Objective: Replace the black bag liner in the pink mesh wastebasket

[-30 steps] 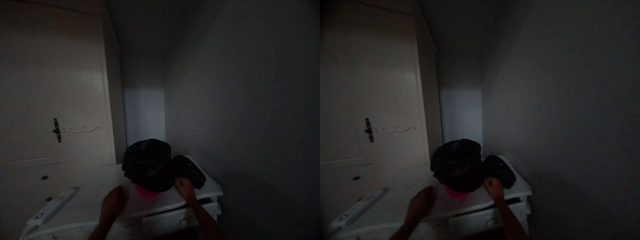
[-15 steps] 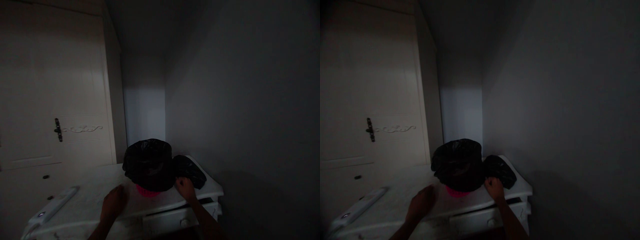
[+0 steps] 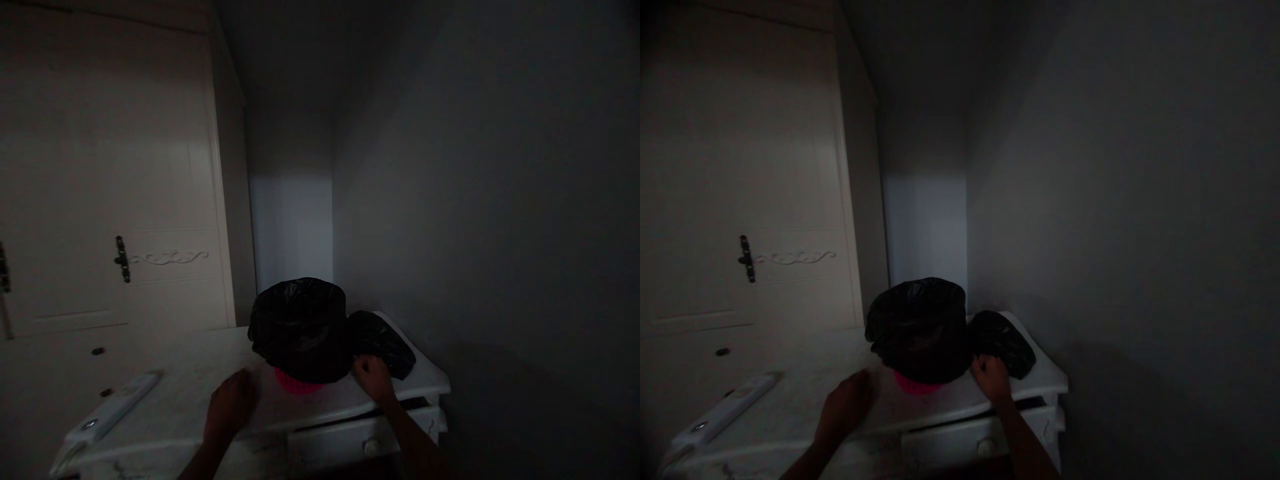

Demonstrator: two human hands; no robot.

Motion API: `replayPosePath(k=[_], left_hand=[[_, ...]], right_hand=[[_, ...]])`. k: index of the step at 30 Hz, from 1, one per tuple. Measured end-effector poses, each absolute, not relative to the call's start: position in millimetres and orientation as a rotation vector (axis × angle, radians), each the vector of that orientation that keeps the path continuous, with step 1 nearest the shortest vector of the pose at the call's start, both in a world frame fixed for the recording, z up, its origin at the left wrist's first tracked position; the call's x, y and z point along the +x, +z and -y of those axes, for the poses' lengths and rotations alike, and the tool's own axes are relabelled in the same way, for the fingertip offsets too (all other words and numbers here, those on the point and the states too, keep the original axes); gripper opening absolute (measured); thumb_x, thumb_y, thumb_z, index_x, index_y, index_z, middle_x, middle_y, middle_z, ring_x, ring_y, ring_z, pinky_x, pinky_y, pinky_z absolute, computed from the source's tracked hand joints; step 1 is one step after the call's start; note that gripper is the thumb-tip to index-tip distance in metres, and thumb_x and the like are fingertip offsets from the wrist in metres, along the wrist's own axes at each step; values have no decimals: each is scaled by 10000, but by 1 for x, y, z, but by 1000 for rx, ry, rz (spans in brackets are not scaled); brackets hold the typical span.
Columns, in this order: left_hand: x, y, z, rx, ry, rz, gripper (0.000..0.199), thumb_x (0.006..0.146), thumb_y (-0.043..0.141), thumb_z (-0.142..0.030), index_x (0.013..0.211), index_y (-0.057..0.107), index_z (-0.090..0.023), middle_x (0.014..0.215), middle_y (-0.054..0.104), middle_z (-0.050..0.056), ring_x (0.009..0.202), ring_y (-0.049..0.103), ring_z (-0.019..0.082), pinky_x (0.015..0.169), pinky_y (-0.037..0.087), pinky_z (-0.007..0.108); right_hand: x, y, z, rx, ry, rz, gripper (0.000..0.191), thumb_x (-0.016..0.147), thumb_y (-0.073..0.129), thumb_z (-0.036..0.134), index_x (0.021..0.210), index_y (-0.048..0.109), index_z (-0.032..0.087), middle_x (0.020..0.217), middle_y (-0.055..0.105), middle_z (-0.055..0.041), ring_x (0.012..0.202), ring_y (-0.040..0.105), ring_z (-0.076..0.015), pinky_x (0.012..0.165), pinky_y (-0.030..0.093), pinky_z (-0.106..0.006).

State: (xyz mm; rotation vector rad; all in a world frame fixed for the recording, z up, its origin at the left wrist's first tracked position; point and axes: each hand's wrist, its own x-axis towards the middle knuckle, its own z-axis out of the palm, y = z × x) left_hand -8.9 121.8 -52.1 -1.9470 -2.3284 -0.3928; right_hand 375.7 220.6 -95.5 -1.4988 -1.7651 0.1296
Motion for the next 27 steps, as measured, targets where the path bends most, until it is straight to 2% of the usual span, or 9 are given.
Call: replayPosePath(k=[5, 10, 15, 20, 27], left_hand=[[-10, -53, -123, -1954, -364, 2322, 510, 996, 364, -268, 1414, 606, -106, 1498, 623, 196, 1369, 612, 282, 1131, 458, 408], [-11, -56, -125, -1940, -412, 2325, 480, 998, 357, -285, 1356, 641, -139, 1447, 664, 179, 1278, 669, 286, 1049, 499, 409], [-10, -55, -124, -1938, -407, 2324, 498, 994, 380, -276, 1412, 612, -138, 1487, 639, 171, 1349, 622, 281, 1120, 456, 412], [-10, -54, -125, -1965, -364, 2326, 531, 1013, 311, -266, 1410, 615, -86, 1521, 603, 200, 1367, 612, 286, 1140, 452, 411], [-14, -60, -127, -1936, -366, 2292, 496, 1008, 352, -294, 1378, 642, -136, 1494, 633, 175, 1352, 629, 271, 1117, 473, 388]], right_hand=[[375, -93, -218, -1513, 131, 1764, 528, 999, 420, 460, 663, 730, 195, 694, 746, -90, 658, 642, -188, 630, 309, -305], [375, -91, -217, -1482, 154, 1774, 516, 1007, 437, 437, 645, 719, 203, 684, 743, -80, 667, 659, -188, 638, 314, -303], [376, -94, -219, -1478, 143, 1773, 525, 1015, 432, 449, 653, 720, 200, 701, 744, -80, 654, 642, -183, 644, 328, -299], [377, -96, -220, -1461, 133, 1773, 574, 1039, 385, 485, 689, 736, 194, 722, 747, -86, 676, 642, -181, 652, 343, -290], [375, -97, -220, -1494, 125, 1753, 595, 1063, 364, 491, 740, 768, 196, 760, 770, -112, 733, 693, -201, 663, 360, -287]])
